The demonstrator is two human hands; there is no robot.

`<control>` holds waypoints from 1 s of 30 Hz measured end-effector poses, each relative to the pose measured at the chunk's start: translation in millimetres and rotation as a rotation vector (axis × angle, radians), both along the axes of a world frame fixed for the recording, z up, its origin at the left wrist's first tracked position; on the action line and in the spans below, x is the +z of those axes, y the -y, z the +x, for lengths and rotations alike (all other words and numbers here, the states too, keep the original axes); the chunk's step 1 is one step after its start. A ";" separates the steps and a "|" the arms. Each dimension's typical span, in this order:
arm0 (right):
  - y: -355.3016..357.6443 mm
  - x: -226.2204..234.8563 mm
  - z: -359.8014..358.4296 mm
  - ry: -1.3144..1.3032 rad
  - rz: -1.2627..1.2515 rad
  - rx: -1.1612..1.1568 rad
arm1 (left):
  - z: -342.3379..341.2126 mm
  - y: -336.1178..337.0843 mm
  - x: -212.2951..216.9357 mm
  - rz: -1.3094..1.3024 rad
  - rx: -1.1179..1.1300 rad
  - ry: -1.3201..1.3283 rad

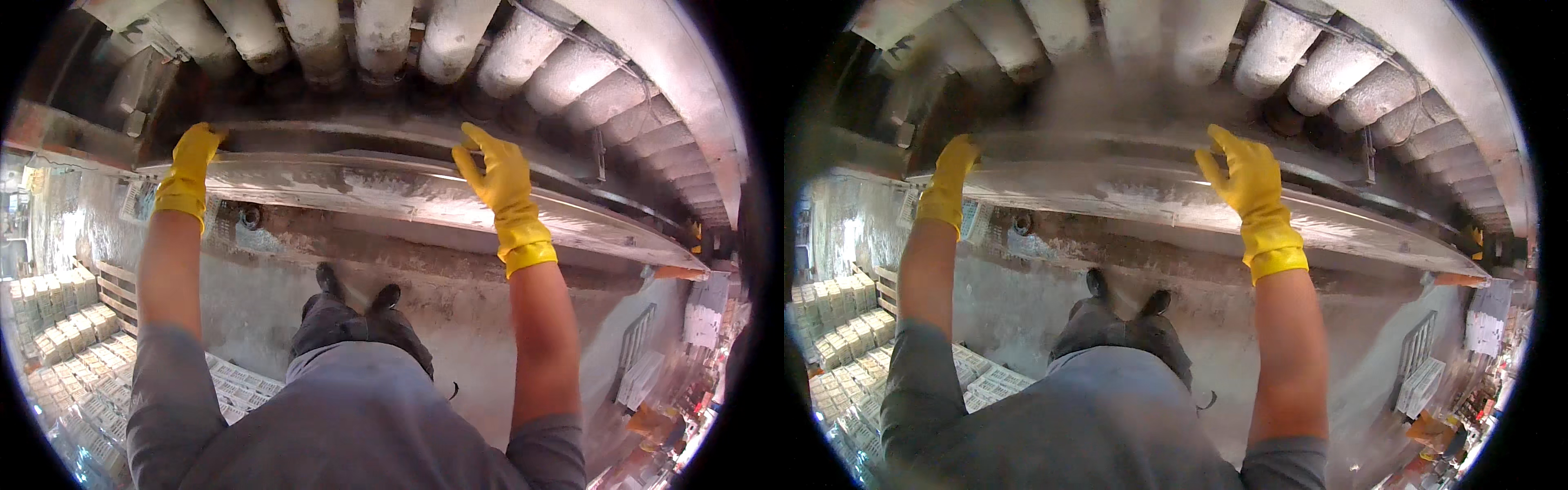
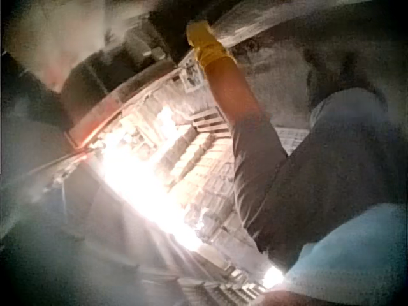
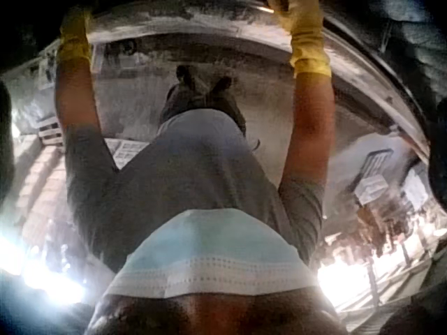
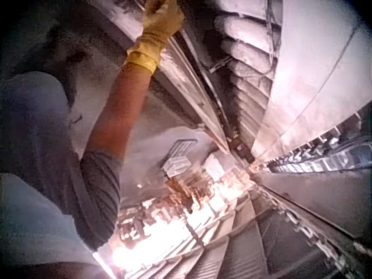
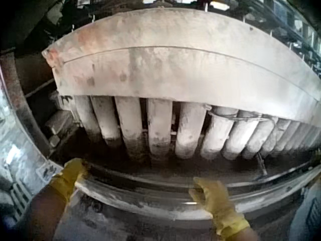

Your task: The person sorts small square tiles by hand from a water bath into a white basket, then moves to a conveyor belt to arrange tiles and later returns to the water bath to continue sorting. The person wears yellow gloves and works alongside another worker in a factory setting.

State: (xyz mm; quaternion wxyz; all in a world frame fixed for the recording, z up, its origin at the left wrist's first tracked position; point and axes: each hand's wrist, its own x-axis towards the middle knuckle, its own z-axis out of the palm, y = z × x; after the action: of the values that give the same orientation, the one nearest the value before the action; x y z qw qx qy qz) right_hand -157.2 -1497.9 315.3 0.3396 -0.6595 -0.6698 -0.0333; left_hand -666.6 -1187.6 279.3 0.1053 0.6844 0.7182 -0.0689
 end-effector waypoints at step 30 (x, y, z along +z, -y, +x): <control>70.9 -19.4 78.4 0.149 -0.305 -0.359 | 102.4 3.0 -37.7 0.212 -0.932 0.388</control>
State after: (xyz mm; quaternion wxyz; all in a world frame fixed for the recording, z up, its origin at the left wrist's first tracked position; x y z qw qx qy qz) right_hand -78.8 -1568.9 295.9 0.1743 -0.8073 -0.5623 -0.0403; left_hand -564.2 -1190.6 241.6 0.1245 0.9388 0.3075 0.0929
